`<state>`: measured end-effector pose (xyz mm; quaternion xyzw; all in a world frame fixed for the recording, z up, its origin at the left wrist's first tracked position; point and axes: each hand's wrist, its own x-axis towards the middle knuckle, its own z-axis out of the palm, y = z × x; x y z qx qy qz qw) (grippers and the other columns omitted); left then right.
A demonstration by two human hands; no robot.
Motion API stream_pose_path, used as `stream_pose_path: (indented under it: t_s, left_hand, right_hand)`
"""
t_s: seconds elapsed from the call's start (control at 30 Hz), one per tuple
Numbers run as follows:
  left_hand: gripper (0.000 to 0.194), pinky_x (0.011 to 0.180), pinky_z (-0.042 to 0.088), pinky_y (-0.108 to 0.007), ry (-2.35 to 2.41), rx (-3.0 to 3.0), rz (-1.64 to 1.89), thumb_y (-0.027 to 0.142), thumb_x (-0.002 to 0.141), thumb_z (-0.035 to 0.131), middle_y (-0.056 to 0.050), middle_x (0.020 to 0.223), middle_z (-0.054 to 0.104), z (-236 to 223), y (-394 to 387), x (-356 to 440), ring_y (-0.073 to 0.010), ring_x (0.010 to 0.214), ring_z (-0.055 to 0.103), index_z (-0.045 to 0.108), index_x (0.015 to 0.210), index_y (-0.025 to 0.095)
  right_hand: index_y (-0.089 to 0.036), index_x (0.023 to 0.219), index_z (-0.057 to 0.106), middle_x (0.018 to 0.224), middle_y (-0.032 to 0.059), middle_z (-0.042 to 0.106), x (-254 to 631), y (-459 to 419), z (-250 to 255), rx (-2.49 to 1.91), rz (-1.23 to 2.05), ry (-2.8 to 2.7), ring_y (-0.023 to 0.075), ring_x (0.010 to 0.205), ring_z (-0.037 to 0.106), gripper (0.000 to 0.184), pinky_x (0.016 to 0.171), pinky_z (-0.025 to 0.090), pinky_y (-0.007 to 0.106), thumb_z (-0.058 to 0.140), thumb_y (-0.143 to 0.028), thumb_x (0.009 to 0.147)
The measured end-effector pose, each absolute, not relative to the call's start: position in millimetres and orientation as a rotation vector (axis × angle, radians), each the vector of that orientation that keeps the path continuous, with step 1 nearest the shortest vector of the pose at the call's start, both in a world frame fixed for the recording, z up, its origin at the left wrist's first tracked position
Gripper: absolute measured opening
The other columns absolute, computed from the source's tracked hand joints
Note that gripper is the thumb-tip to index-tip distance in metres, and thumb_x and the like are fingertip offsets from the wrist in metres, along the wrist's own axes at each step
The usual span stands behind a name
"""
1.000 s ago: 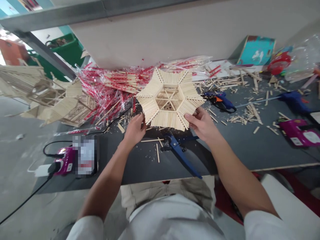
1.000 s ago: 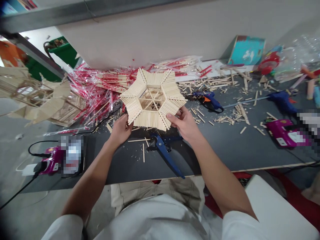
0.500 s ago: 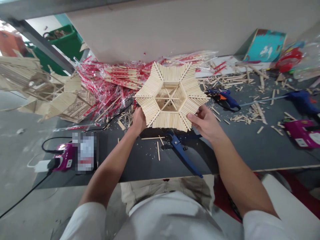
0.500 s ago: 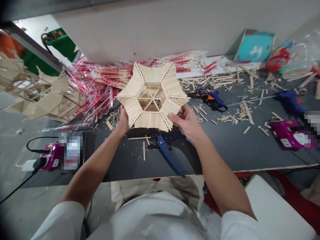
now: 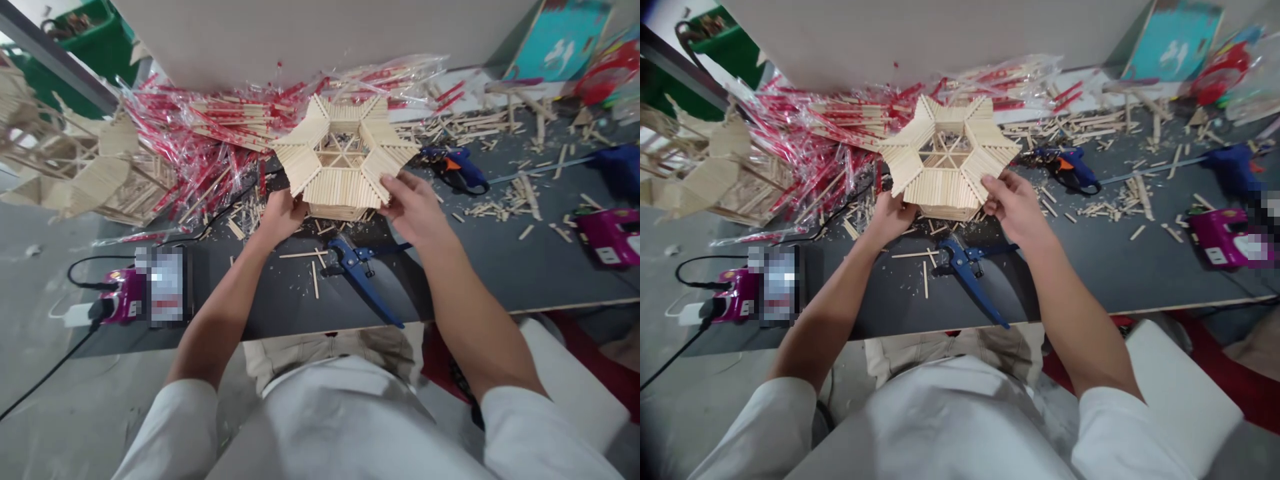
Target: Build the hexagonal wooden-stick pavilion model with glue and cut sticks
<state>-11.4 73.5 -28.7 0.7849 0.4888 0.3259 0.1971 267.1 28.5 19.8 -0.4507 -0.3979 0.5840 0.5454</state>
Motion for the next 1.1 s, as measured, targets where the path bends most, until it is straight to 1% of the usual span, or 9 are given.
stream_pose_path:
  t_s: [0.13, 0.23, 0.37, 0.43, 0.63, 0.73, 0.87, 1.0, 1.1]
  left_hand:
    - [0.015, 0.081, 0.057, -0.033, 1.415, 2.237, 0.902, 0.017, 0.09, 0.057, -0.008, 0.078, 0.07, -24, 66, -8, -0.0211, 0.079, 0.07, 0.072, 0.092, 0.018]
    - [0.018, 0.074, 0.055, -0.03, 1.355, 2.168, 0.937, 0.023, 0.096, 0.054, -0.005, 0.075, 0.07, -17, 61, -5, -0.0171, 0.071, 0.068, 0.071, 0.091, 0.019]
    - [0.029, 0.08, 0.057, -0.029, 1.324, 2.026, 1.071, 0.034, 0.105, 0.047, -0.005, 0.096, 0.075, -11, 59, -5, -0.0149, 0.081, 0.07, 0.063, 0.125, 0.022]
    - [0.032, 0.082, 0.057, -0.03, 1.407, 1.972, 1.136, 0.039, 0.106, 0.045, -0.006, 0.106, 0.075, -11, 61, -7, -0.0152, 0.086, 0.071, 0.058, 0.132, 0.024]
    - [0.023, 0.093, 0.057, -0.035, 1.481, 2.163, 0.982, 0.024, 0.1, 0.051, -0.007, 0.104, 0.075, -13, 66, -9, -0.0197, 0.097, 0.07, 0.069, 0.113, 0.019]
    - [0.026, 0.101, 0.054, -0.042, 1.437, 2.355, 0.818, 0.019, 0.097, 0.052, -0.01, 0.109, 0.075, -12, 67, 0, -0.0257, 0.107, 0.068, 0.074, 0.11, 0.018]
    - [0.03, 0.107, 0.05, -0.047, 1.476, 2.436, 0.696, 0.02, 0.099, 0.053, -0.015, 0.122, 0.074, -11, 76, 16, -0.0307, 0.118, 0.066, 0.077, 0.117, 0.017]
    - [0.031, 0.109, 0.049, -0.049, 1.576, 2.384, 0.634, 0.017, 0.095, 0.055, -0.02, 0.125, 0.072, -16, 89, 25, -0.0337, 0.122, 0.064, 0.076, 0.117, 0.014]
    - [0.031, 0.106, 0.051, -0.05, 1.626, 2.321, 0.69, 0.02, 0.096, 0.052, -0.018, 0.124, 0.073, -20, 96, 30, -0.0335, 0.117, 0.066, 0.077, 0.115, 0.017]
  right_hand:
    - [-0.026, 0.093, 0.067, 0.091, 0.004, 0.064, 263, 34, 19, -1.068, 1.378, -0.957, 0.0177, 0.076, 0.057, 0.051, 0.056, 0.047, 0.031, 0.088, -0.067, 0.071]
    - [-0.026, 0.098, 0.069, 0.094, 0.0036, 0.068, 261, 42, 20, -1.033, 1.408, -0.904, 0.0175, 0.079, 0.059, 0.048, 0.057, 0.049, 0.029, 0.089, -0.061, 0.073]
    - [-0.027, 0.097, 0.069, 0.088, 0.0002, 0.068, 271, 55, 29, -1.005, 1.467, -0.793, 0.0136, 0.075, 0.058, 0.037, 0.056, 0.05, 0.026, 0.088, -0.051, 0.077]
    - [-0.027, 0.093, 0.069, 0.084, -0.0003, 0.066, 278, 64, 40, -1.003, 1.475, -0.741, 0.0127, 0.073, 0.058, 0.033, 0.053, 0.048, 0.024, 0.087, -0.05, 0.079]
    - [-0.022, 0.097, 0.069, 0.092, 0.0019, 0.07, 282, 102, 76, -0.996, 1.554, -0.578, 0.0091, 0.075, 0.052, 0.026, 0.053, 0.043, 0.019, 0.083, -0.041, 0.085]
    - [-0.023, 0.099, 0.068, 0.091, 0.0017, 0.069, 277, 114, 78, -0.971, 1.561, -0.602, 0.0099, 0.077, 0.053, 0.029, 0.055, 0.046, 0.019, 0.079, -0.048, 0.089]
    - [-0.029, 0.095, 0.069, 0.084, 0.0026, 0.066, 277, 121, 68, -0.976, 1.528, -0.757, 0.0171, 0.083, 0.055, 0.037, 0.059, 0.049, 0.028, 0.082, -0.061, 0.081]
    - [-0.034, 0.09, 0.073, 0.097, 0.0023, 0.07, 283, 129, 58, -0.97, 1.507, -0.755, 0.0208, 0.086, 0.058, 0.042, 0.057, 0.051, 0.035, 0.093, -0.057, 0.061]
    - [-0.036, 0.089, 0.072, 0.1, 0.002, 0.071, 286, 136, 56, -0.971, 1.493, -0.747, 0.0227, 0.09, 0.059, 0.044, 0.06, 0.053, 0.038, 0.093, -0.058, 0.058]
